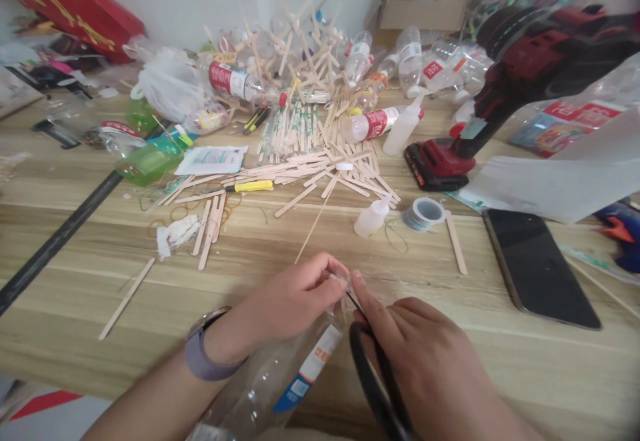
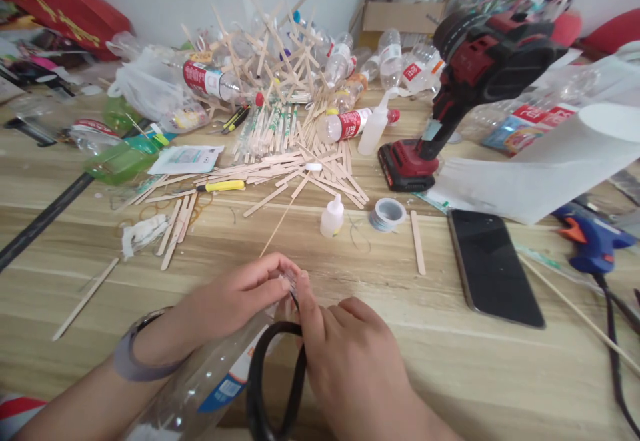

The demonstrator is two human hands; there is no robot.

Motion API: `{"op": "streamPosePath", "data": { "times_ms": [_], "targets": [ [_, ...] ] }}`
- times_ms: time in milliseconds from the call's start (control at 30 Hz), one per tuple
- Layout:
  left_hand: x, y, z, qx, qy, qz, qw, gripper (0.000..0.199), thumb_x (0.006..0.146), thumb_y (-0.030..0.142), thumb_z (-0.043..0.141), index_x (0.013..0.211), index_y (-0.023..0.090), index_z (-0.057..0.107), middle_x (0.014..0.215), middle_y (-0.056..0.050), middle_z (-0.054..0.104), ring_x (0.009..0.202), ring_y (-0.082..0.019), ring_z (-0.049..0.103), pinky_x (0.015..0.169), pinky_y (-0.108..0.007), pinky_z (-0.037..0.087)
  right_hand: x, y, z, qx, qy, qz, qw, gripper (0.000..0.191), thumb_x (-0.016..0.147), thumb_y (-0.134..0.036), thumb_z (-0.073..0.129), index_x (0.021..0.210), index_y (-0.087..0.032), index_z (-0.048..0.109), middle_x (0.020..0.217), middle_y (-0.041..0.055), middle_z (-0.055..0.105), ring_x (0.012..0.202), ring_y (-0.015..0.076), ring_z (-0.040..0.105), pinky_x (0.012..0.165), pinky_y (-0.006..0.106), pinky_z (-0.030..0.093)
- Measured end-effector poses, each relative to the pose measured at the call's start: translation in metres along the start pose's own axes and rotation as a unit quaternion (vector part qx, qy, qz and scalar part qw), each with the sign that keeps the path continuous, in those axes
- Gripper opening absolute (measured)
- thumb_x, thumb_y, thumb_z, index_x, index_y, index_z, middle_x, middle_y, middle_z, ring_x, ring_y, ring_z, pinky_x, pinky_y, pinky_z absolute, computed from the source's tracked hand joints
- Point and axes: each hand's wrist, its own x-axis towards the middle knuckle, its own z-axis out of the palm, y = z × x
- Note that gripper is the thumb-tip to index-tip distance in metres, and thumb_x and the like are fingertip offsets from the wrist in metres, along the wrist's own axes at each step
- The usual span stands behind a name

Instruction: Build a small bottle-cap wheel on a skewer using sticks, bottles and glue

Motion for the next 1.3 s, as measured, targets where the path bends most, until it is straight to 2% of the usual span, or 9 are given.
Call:
{"op": "streamPosePath", "data": {
  "times_ms": [233,400,567,667,800,867,1000,1100,1300],
  "targets": [
    [-0.001,-0.001,0.003,-0.019,0.014,0.021,1.0,0.028,0.095,0.041,0.041,0.105,0.021,0.057,0.095,0.0,0.064,0.092,-0.017,0.059,0.085,-0.031,0.044,0.003,-0.02,0.008,-0.101,0.006,0.027,0.994,0.06,0.086,0.004,0.027,0.146,0.005,0.024,0.053,-0.0026,0.061,0.044,0.014,0.055,0.05,0.028,0.041],
    [-0.002,0.001,0.003,-0.014,0.022,0.023,0.999,0.026,0.095,0.039,0.041,0.106,0.022,0.057,0.1,0.001,0.065,0.096,-0.017,0.059,0.087,-0.031,0.043,0.002,-0.018,0.011,-0.093,0.021,0.04,0.995,0.058,0.091,0.001,0.027,0.149,0.003,0.022,0.057,-0.0007,0.065,0.045,0.0136,0.057,0.05,0.028,0.04],
    [-0.004,0.004,0.003,0.013,0.035,0.027,0.999,0.026,0.094,0.038,0.041,0.104,0.022,0.058,0.096,0.0,0.066,0.09,-0.018,0.06,0.081,-0.031,0.045,0.0,-0.014,0.01,-0.056,0.032,0.029,0.997,0.061,0.09,-0.001,0.031,0.15,0.002,0.02,0.062,0.001,0.069,0.048,0.0149,0.059,0.049,0.028,0.043],
    [-0.005,0.005,0.002,0.042,0.049,0.018,0.998,0.026,0.092,0.038,0.042,0.102,0.022,0.059,0.091,0.0,0.067,0.083,-0.018,0.061,0.074,-0.031,0.045,0.002,-0.012,0.006,-0.024,0.025,0.031,0.999,0.061,0.087,0.0,0.033,0.148,0.0,0.027,0.059,-0.0004,0.069,0.045,0.0153,0.06,0.046,0.028,0.044],
    [-0.004,0.006,0.0,0.061,0.062,0.035,0.996,0.027,0.091,0.039,0.044,0.1,0.02,0.063,0.091,-0.001,0.07,0.082,-0.019,0.063,0.071,-0.03,0.046,0.009,-0.006,-0.002,0.034,0.007,0.03,0.999,0.048,0.091,-0.006,0.035,0.138,-0.007,0.047,0.06,0.0,0.07,0.043,0.0147,0.06,0.043,0.027,0.044],
    [-0.003,0.005,-0.001,0.061,0.068,0.05,0.995,0.028,0.091,0.038,0.045,0.1,0.019,0.064,0.094,-0.002,0.072,0.083,-0.019,0.064,0.072,-0.03,0.047,0.011,-0.003,-0.003,0.049,0.003,0.028,0.998,0.044,0.093,-0.008,0.036,0.134,-0.008,0.051,0.06,0.0006,0.07,0.043,0.0149,0.061,0.043,0.027,0.044],
    [-0.003,0.001,-0.002,0.015,0.057,0.059,0.997,0.029,0.091,0.037,0.047,0.105,0.018,0.064,0.099,-0.004,0.073,0.085,-0.019,0.066,0.074,-0.03,0.049,0.009,0.0,0.0,0.059,0.015,0.006,0.998,0.049,0.095,-0.009,0.036,0.145,-0.005,0.037,0.056,-0.0021,0.067,0.043,0.0152,0.059,0.044,0.027,0.045],
    [-0.004,-0.001,-0.002,-0.021,0.055,0.057,0.997,0.028,0.091,0.036,0.049,0.108,0.018,0.063,0.103,-0.005,0.073,0.091,-0.02,0.067,0.078,-0.03,0.05,0.004,0.0,0.006,0.083,0.03,0.022,0.996,0.057,0.097,-0.011,0.039,0.152,-0.007,0.023,0.062,-0.0027,0.069,0.048,0.015,0.062,0.051,0.028,0.049],
    [-0.003,0.0,-0.003,-0.046,0.049,0.063,0.996,0.028,0.09,0.033,0.051,0.108,0.016,0.063,0.104,-0.007,0.072,0.093,-0.02,0.067,0.082,-0.031,0.05,-0.002,-0.003,0.01,0.093,0.04,0.037,0.994,0.06,0.097,-0.012,0.041,0.153,-0.007,0.02,0.061,-0.0037,0.068,0.05,0.0146,0.062,0.052,0.027,0.05]
  ]
}}
